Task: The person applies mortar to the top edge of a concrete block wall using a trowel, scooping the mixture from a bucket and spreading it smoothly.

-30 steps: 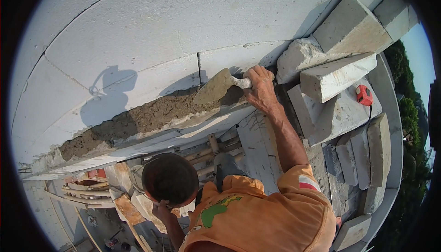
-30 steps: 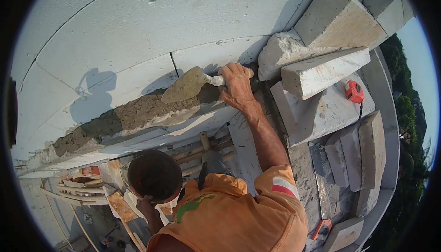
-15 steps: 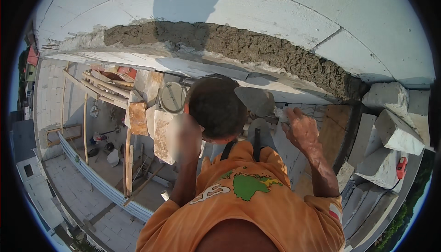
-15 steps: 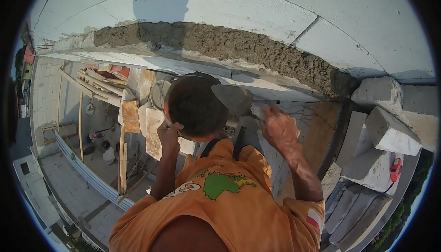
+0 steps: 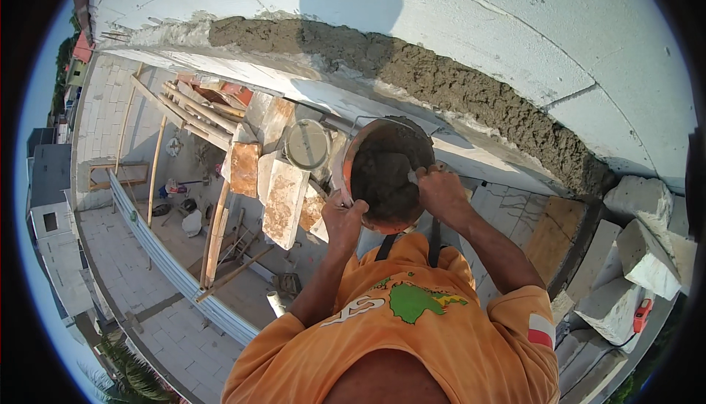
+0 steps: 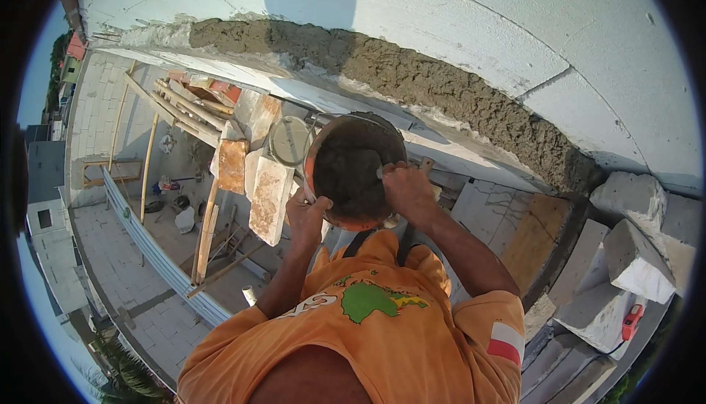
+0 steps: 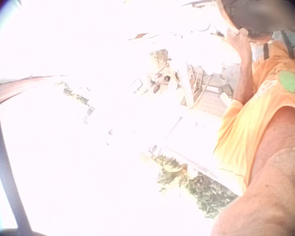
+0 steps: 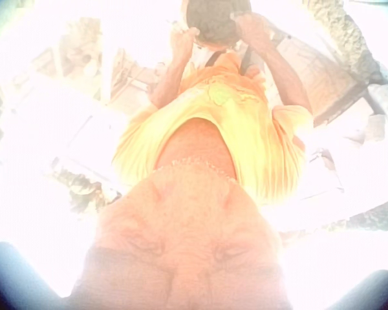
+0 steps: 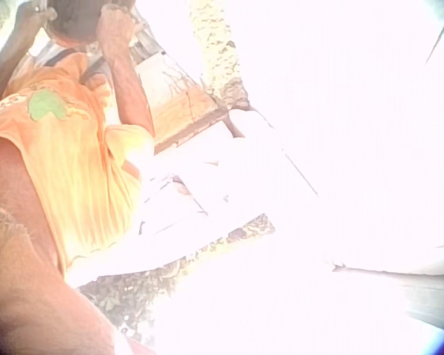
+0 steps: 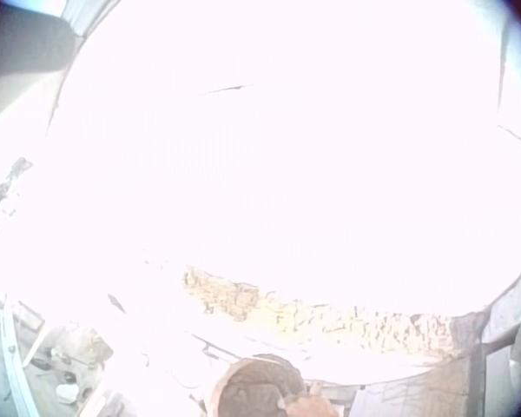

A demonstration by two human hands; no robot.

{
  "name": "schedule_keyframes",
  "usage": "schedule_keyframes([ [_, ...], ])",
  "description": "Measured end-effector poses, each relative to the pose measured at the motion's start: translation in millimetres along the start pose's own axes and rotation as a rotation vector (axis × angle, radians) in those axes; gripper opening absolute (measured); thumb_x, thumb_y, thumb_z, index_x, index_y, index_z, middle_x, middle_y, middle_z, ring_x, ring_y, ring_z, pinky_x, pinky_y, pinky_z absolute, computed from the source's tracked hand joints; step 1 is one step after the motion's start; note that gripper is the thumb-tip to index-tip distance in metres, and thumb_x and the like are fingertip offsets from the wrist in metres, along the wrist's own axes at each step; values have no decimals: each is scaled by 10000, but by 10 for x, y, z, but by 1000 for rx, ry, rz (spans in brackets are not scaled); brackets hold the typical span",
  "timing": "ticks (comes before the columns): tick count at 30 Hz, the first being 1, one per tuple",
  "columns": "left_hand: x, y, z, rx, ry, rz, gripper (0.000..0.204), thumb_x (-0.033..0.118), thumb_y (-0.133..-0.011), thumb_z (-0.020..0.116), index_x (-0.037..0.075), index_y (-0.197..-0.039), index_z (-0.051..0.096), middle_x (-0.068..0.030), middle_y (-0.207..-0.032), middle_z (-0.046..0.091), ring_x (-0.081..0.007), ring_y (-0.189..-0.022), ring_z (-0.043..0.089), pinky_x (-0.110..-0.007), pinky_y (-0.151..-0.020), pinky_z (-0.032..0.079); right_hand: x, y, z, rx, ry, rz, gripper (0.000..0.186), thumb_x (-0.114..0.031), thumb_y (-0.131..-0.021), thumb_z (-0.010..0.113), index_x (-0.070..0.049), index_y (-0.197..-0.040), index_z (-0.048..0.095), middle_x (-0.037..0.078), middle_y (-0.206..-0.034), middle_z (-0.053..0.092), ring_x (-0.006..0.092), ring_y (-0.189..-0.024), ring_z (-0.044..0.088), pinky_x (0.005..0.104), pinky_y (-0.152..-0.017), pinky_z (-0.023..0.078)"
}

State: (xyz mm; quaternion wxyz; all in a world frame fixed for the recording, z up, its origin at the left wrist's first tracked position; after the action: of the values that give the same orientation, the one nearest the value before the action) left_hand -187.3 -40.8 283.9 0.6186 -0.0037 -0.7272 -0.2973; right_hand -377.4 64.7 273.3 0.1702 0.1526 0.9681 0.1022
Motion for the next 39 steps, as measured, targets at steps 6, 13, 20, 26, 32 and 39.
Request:
schedule_keyframes([
  [6,1,-21,-13,-35,13,46,49,-53,-775,598,-29,-816,586,-44,-666,563,-133,-483,571,-282,-434,517,-285,9,20,-70,-156,-7,237,-62,-772,629,34,-989,629,201,-876,680,321,-803,713,414,-689,577],
  [13,-132,-107,-27,-66,138,-41,55,-52,-782,619,-42,-792,566,-83,-631,578,-173,-448,578,-308,-424,521,-94,200,-19,76,-54,30,246,-62,-750,650,0,-984,606,164,-850,651,320,-768,705,422,-677,572],
  [20,-152,-135,-62,-110,154,-72,92,-56,-782,618,-17,-744,544,-91,-621,580,-185,-438,579,-323,-420,512,20,344,-17,104,-61,69,276,-92,-756,658,-14,-1014,603,172,-864,649,333,-778,701,439,-672,574],
  [26,-332,-275,-92,-95,114,5,55,-78,-750,594,-23,-748,599,-71,-620,596,-146,-468,552,-277,-456,451,78,427,-44,80,-105,123,243,-95,-778,652,-19,-1001,597,168,-883,649,345,-793,702,448,-673,575],
  [32,-375,-415,-92,-110,148,-68,206,-91,-714,595,61,-636,479,-31,-658,575,-98,-579,514,-248,-576,415,168,719,-328,150,-165,163,283,-104,-780,657,-13,-1036,577,176,-911,635,368,-813,689,473,-691,564],
  [39,-362,-531,-25,-103,88,6,253,-85,-704,595,85,-618,428,-25,-617,537,-87,-531,463,-244,-529,385,351,1442,-890,153,-332,198,525,-145,-777,735,0,-1257,581,179,-1066,681,350,-932,696,475,-766,560],
])
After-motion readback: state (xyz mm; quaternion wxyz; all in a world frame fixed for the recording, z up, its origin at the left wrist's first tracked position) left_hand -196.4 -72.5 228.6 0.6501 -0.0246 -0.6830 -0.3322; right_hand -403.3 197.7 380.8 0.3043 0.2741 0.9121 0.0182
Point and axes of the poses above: each hand's wrist, its own y-axis away from the middle knuckle, its own z-axis out of the palm, x = y × z, the point moved 1 cm from there along -y, towards the middle knuckle
